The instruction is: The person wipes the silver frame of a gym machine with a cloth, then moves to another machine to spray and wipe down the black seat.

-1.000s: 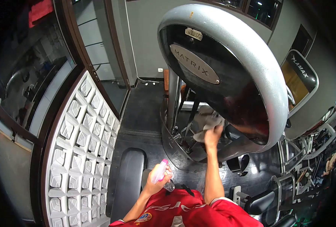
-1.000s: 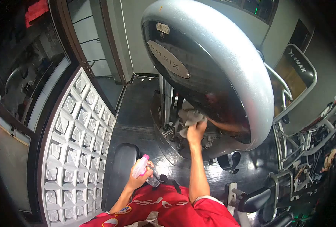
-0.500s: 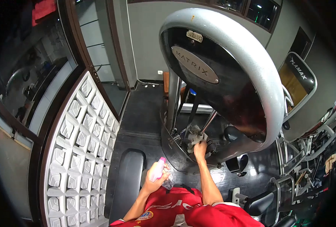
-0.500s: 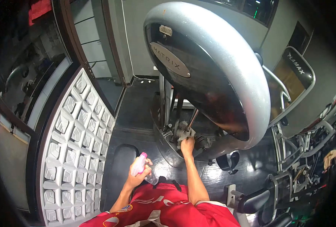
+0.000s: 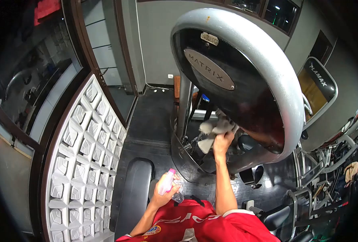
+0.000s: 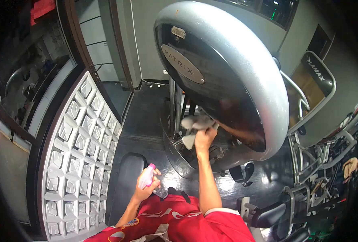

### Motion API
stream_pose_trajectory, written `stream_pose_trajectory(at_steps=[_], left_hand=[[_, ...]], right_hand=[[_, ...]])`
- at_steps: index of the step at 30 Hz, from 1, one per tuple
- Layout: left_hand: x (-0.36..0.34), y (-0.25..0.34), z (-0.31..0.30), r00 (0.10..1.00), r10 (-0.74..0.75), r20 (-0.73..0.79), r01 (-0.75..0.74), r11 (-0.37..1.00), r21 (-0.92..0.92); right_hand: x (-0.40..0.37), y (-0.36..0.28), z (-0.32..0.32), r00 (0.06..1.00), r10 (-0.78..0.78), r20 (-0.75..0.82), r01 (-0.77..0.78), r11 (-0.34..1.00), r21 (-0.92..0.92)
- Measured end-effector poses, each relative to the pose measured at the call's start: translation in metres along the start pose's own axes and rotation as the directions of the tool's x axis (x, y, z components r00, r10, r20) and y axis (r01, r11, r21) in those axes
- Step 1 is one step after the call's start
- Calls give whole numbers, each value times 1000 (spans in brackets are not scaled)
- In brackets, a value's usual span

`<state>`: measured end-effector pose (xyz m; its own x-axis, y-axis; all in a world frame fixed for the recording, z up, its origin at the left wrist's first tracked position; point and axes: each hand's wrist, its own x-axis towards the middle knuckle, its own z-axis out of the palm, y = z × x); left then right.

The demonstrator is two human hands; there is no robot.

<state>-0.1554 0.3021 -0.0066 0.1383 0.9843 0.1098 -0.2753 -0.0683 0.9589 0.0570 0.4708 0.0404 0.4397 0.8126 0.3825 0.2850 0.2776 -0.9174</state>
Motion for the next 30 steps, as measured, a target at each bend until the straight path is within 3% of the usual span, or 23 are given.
stream_pose_trajectory(at_steps=[1, 3, 5, 6, 8, 11, 13, 15, 19, 21, 22, 23, 25, 27, 30], left_hand=[[1, 0, -2, 1000, 6, -3, -6, 1000, 1], [1, 0, -3, 1000, 2, -27, -2, 1000, 21], [3, -4, -5, 1000, 8, -7, -8, 1000, 7], [5, -6, -6, 1000, 11, 9, -11, 1000, -1], [10, -9, -6, 999, 36, 32, -37, 997, 61], [14, -6, -4, 995, 86, 57, -92, 989, 113], [18, -4, -1, 992, 118, 49, -123, 987, 101], [17, -3, -1, 994, 102, 38, -105, 990, 98], [12, -1, -1, 996, 84, 40, -88, 989, 121], [7, 2, 1, 998, 47, -30, -47, 999, 2], [6, 2, 0, 998, 47, -30, -47, 999, 4], [4, 1, -3, 999, 35, -26, -35, 999, 30], [3, 2, -4, 999, 24, -25, -23, 998, 56], [3, 5, -2, 999, 21, -42, -19, 998, 68], [6, 3, -3, 1000, 24, -15, -22, 995, 95]], right_hand=[[-12, 6, 3, 994, 107, -4, -107, 991, 80], [-33, 63, 15, 979, -105, -172, 106, 994, -3], [-62, 114, 8, 992, 81, -92, -90, 992, -89], [-68, 116, 1, 992, 82, -96, -91, 991, -93], [-72, 110, -9, 947, 319, 34, -313, 943, -114], [-61, 92, -11, 943, 331, 31, -331, 944, -12], [-46, 61, -8, 977, 212, -26, -209, 975, 78], [-22, 38, -4, 994, -43, -96, 57, 988, 145], [1, 4, 1, 990, -59, -127, 95, 951, 293], [0, 14, 11, 975, -142, -168, 168, 975, 148], [-4, 26, 12, 971, -188, -150, 188, 982, -9], [-14, 35, 17, 950, -235, -207, 232, 972, -43], [-41, 64, 14, 990, -38, -137, 23, 994, -109], [-71, 129, 8, 993, 96, -70, -116, 920, -375], [-88, 172, 0, 986, 159, -55, -167, 952, -256]])
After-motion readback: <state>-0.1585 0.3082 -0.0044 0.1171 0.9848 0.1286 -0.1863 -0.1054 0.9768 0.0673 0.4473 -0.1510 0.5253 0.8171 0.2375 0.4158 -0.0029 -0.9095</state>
